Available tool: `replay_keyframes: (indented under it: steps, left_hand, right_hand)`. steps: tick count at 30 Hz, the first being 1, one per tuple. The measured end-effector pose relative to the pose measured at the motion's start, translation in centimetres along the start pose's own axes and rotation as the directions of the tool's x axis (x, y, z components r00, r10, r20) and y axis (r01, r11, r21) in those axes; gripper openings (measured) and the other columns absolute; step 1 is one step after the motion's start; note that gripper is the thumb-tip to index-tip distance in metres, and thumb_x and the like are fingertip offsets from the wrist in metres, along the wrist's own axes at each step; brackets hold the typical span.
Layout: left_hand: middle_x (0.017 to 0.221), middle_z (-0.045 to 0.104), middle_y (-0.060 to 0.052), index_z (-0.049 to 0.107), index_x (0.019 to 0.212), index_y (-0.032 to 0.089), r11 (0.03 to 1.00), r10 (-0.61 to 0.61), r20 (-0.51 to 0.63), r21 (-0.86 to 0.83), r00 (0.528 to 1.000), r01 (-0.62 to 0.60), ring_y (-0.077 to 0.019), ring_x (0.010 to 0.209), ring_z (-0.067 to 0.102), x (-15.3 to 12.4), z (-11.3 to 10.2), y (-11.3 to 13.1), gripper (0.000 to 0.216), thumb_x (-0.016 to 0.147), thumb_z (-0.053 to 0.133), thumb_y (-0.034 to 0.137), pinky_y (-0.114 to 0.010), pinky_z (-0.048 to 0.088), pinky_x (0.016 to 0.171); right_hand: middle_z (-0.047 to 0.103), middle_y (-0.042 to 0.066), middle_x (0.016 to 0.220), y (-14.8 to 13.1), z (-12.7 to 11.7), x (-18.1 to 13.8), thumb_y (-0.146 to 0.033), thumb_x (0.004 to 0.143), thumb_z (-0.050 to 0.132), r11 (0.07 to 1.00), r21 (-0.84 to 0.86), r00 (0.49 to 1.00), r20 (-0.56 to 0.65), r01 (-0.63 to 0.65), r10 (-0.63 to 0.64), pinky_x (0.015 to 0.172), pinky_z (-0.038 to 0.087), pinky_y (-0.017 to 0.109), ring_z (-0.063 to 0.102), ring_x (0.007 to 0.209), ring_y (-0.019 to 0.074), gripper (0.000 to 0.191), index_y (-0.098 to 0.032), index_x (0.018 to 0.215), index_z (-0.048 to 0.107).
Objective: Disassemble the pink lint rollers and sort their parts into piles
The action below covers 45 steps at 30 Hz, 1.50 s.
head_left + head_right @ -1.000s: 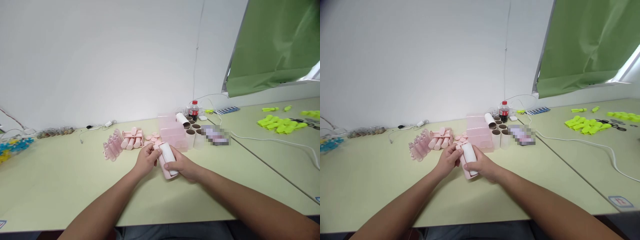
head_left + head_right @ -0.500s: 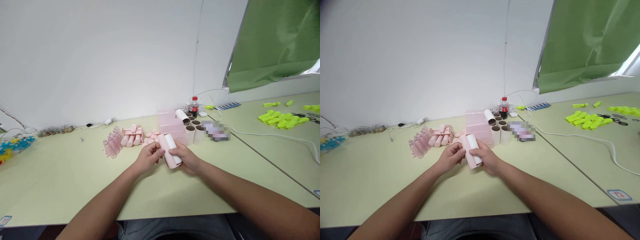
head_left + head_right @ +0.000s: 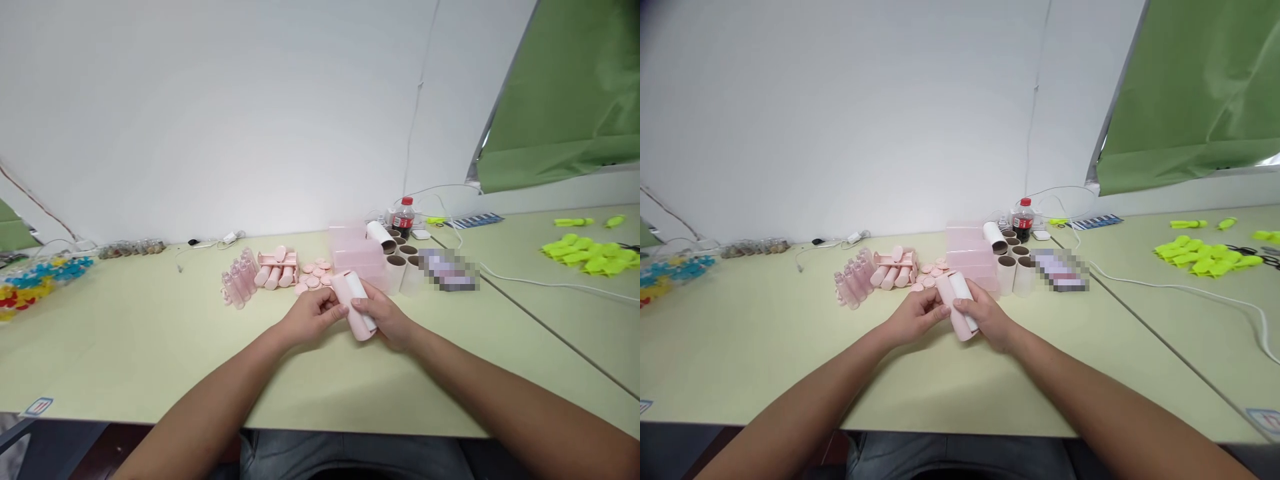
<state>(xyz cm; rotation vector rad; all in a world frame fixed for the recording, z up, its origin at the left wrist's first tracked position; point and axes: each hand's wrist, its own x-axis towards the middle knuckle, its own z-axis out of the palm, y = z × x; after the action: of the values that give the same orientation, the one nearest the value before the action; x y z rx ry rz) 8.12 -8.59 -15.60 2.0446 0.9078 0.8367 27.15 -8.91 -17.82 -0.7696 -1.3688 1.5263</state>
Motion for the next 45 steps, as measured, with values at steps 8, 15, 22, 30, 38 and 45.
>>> replay_keyframes:
  steps: [8, 15, 22, 30, 38, 45]
  left_hand:
    - [0.073, 0.065, -0.002, 0.068, 0.082, 0.021, 0.747, -0.249, -0.289, 0.55, 0.924, 0.374, -0.0175, 0.063, 0.056, -1.2, -8.6, 3.0, 0.029, 0.082, 0.055, 0.046, -0.027, 0.033, 0.054]
    - [0.086, 0.072, -0.007, 0.061, 0.108, 0.02, 0.387, -0.418, -0.631, 0.528, 0.654, 0.756, -0.0243, 0.072, 0.064, -5.0, -16.0, 2.0, 0.038, 0.079, 0.052, 0.043, -0.029, 0.039, 0.053]
    - [0.083, 0.072, -0.005, 0.059, 0.099, 0.024, 0.361, -0.46, -0.604, 0.542, 0.65, 0.759, -0.025, 0.074, 0.064, -5.9, -15.2, 0.9, 0.029, 0.082, 0.048, 0.043, -0.029, 0.038, 0.053]
    - [0.08, 0.07, -0.005, 0.059, 0.082, 0.022, 0.445, -0.373, -0.617, 0.537, 0.693, 0.717, -0.022, 0.067, 0.063, -6.6, -14.8, 2.1, 0.021, 0.083, 0.05, 0.041, -0.029, 0.039, 0.052]
    - [0.06, 0.066, -0.001, 0.056, 0.075, 0.018, 0.928, -0.301, -0.503, 0.042, 0.81, 0.37, -0.0124, 0.048, 0.057, -5.5, -11.9, 6.5, 0.027, 0.081, 0.063, 0.043, -0.025, 0.046, 0.049]
    - [0.062, 0.063, -0.001, 0.056, 0.074, 0.015, 0.691, -0.395, -0.128, -0.694, 0.91, 0.202, -0.0108, 0.057, 0.064, 0.2, -4.3, 5.1, 0.028, 0.077, 0.072, 0.037, -0.018, 0.049, 0.047]
  right_hand:
    - [0.065, 0.007, 0.117, -1.8, 0.1, -0.5, -0.037, 0.08, 0.066, 0.75, -0.649, 0.991, 0.088, 0.13, -0.096, 0.083, 0.045, 0.037, 0.06, 0.1, 0.0274, 0.051, -0.024, 0.128, 0.055]
    - [0.067, 0.009, 0.121, -2.6, -0.4, -1.3, -0.033, 0.074, 0.069, 0.467, -0.86, 0.975, 0.222, 0.206, -0.02, 0.083, 0.046, 0.039, 0.062, 0.102, 0.0322, 0.057, -0.027, 0.13, 0.058]
    - [0.067, 0.01, 0.121, -3.4, -0.3, -1.1, -0.035, 0.077, 0.065, 0.411, -0.897, 0.981, 0.193, 0.166, 0.026, 0.08, 0.045, 0.038, 0.062, 0.101, 0.0326, 0.047, -0.025, 0.122, 0.064]
    - [0.067, 0.011, 0.119, -2.7, -0.7, -0.9, -0.036, 0.081, 0.061, 0.369, -0.914, 0.986, 0.157, 0.169, -0.064, 0.087, 0.046, 0.045, 0.061, 0.105, 0.0324, 0.047, -0.023, 0.126, 0.062]
    - [0.069, 0.008, 0.104, -2.9, 0.3, -1.1, -0.03, 0.086, 0.057, 0.531, -0.797, 0.944, 0.141, 0.286, -0.297, 0.086, 0.048, 0.042, 0.062, 0.097, 0.0258, 0.039, -0.025, 0.125, 0.06]
    - [0.065, 0.008, 0.114, -2.0, -0.1, -1.1, -0.04, 0.084, 0.067, 0.756, -0.558, 0.937, 0.143, 0.342, -0.318, 0.084, 0.051, 0.039, 0.064, 0.092, 0.022, 0.069, -0.029, 0.146, 0.038]
